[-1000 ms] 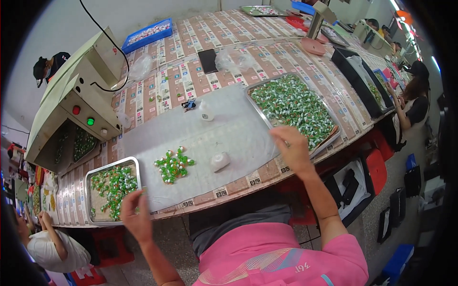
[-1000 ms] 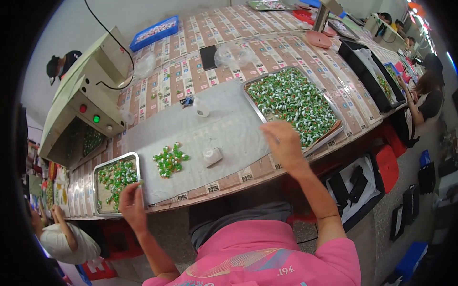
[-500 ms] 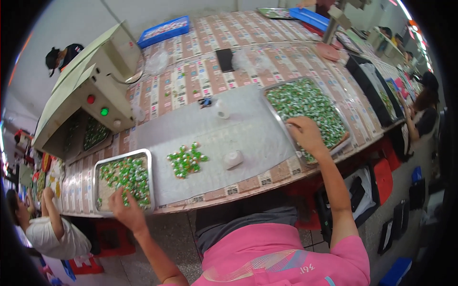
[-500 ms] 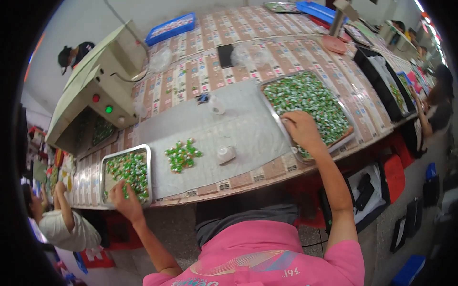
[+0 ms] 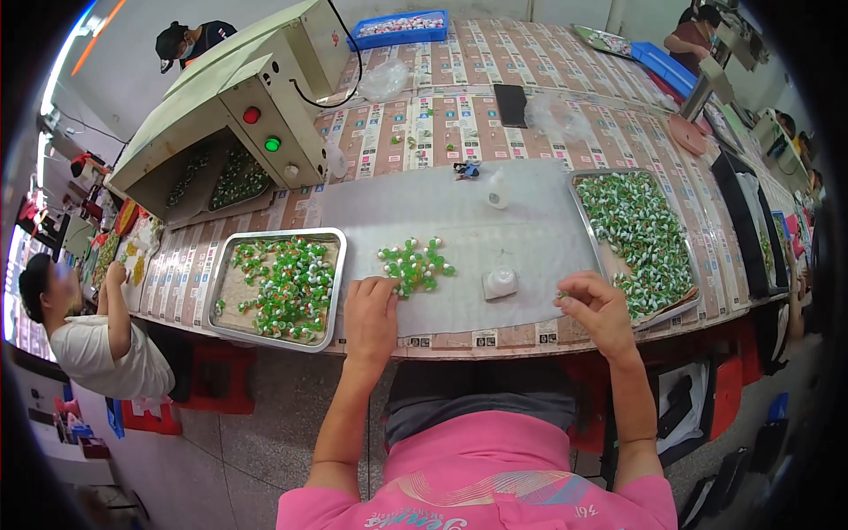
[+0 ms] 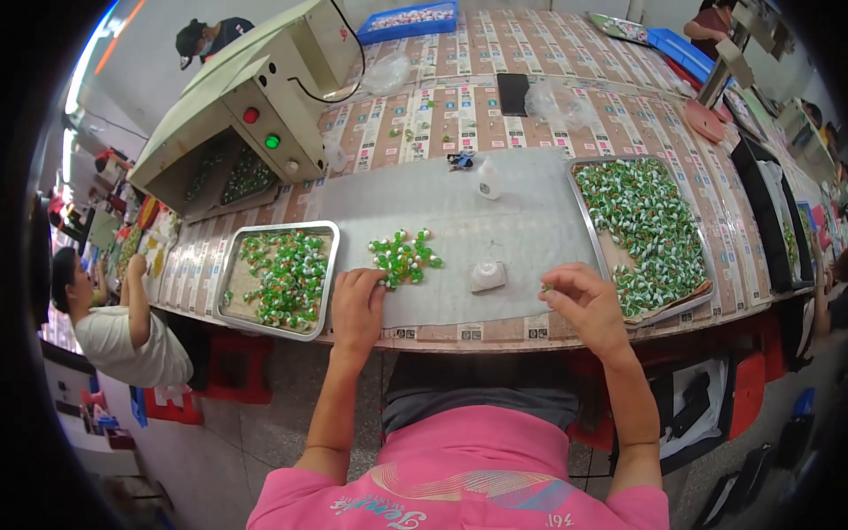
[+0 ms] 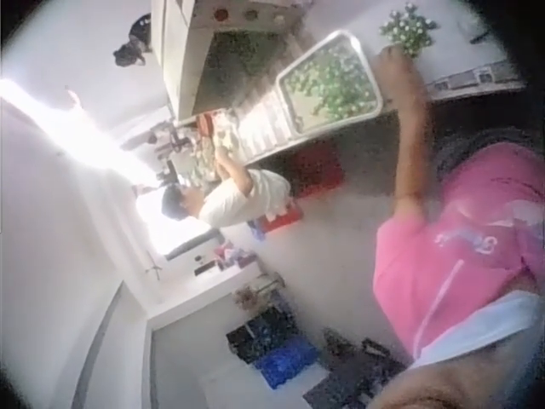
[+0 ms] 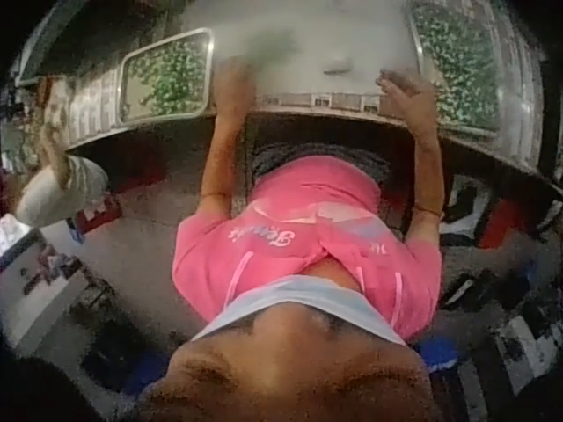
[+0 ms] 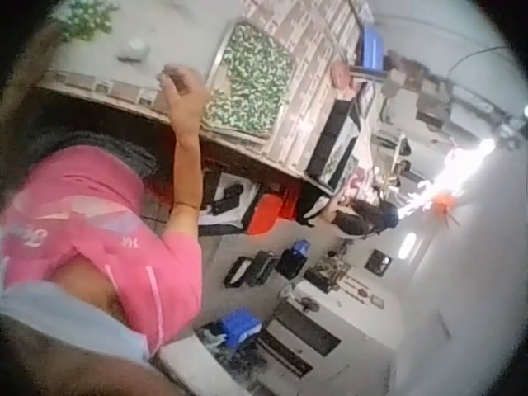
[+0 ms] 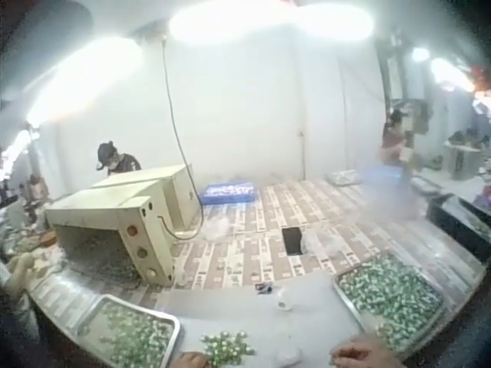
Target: The person assembles small green beads and silver connectors by hand at a workbench.
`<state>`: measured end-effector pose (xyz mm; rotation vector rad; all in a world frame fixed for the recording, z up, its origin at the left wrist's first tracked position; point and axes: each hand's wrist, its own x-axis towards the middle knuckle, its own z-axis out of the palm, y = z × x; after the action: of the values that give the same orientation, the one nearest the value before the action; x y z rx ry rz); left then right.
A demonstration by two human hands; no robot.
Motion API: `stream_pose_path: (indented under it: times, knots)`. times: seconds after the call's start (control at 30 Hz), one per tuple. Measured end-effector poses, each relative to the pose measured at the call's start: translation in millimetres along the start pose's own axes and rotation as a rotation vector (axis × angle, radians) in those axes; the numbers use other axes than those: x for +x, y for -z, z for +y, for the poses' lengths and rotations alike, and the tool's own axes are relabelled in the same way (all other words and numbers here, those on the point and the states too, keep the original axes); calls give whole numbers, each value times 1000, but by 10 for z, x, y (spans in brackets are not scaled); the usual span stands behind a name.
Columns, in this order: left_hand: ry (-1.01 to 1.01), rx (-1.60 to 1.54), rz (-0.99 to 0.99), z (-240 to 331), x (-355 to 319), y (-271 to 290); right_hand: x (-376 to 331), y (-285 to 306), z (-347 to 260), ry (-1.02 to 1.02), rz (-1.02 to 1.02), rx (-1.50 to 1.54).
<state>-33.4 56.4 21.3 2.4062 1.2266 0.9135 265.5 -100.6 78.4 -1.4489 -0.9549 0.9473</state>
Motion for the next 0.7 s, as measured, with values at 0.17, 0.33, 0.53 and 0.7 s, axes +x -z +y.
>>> stream_pose_path:
  times: [0.17,0.33,0.53,0.7]
  knots:
    - [68,-134,-31,14,-8,-44,24,-93,-44,-8,-70,-171]
    - [125,-462,20,152,-81,19,185,-164,-115,157,-33,-356]
    - [271,-921,-47,257,-220,90,379,-380,-128,401,-12,-572]
    - [450,-1210,-171,366,-369,120,467,-504,-78,484,-28,-689]
